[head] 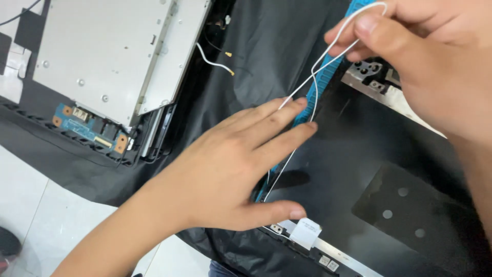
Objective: Repairing and reassembling a laptop screen, specifically routing and connecting internal antenna wires.
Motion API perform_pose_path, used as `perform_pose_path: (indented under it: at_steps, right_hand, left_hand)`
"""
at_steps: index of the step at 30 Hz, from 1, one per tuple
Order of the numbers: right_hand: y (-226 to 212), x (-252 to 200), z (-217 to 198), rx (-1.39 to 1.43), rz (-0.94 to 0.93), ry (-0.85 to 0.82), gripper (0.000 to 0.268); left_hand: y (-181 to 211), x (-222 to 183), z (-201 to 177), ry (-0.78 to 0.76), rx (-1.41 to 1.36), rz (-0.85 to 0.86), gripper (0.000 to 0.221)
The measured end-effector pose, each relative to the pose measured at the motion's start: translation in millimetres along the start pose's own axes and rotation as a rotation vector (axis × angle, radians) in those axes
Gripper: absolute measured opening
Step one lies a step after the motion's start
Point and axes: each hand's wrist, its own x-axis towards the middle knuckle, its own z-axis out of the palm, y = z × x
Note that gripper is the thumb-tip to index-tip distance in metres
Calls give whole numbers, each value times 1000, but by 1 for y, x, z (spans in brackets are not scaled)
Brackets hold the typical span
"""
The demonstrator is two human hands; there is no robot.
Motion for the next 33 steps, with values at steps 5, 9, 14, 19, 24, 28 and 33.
perform_pose_path:
  at_steps: [5, 9, 14, 19, 24, 28, 33]
  right_hand:
    - [-10, -2, 7, -164, -36, -31, 21]
    - [-10, -10, 6, -247, -102, -1, 23]
    - [17, -27, -15, -64, -66, 12, 28]
    - [18, -42, -19, 214, -18, 2, 29]
    - [5, -57, -8, 193, 31, 78, 25]
    - [-24, -65, 6, 22, 152, 145, 25]
    - [-32, -71, 5, -47, 161, 32, 29]
  left_hand:
    - [14, 0, -25, 71, 93, -5, 58]
    - [15, 0, -20, 166, 134, -18, 35]
    - [0, -5, 22, 246, -338, -226, 28]
    - [5, -11, 24, 178, -673, -494, 32]
    - [15, -27, -2, 357, -899, -440, 31]
    - [40, -25, -28, 485, -916, -428, 31]
    - [60, -11, -47, 536, 64, -88, 18]
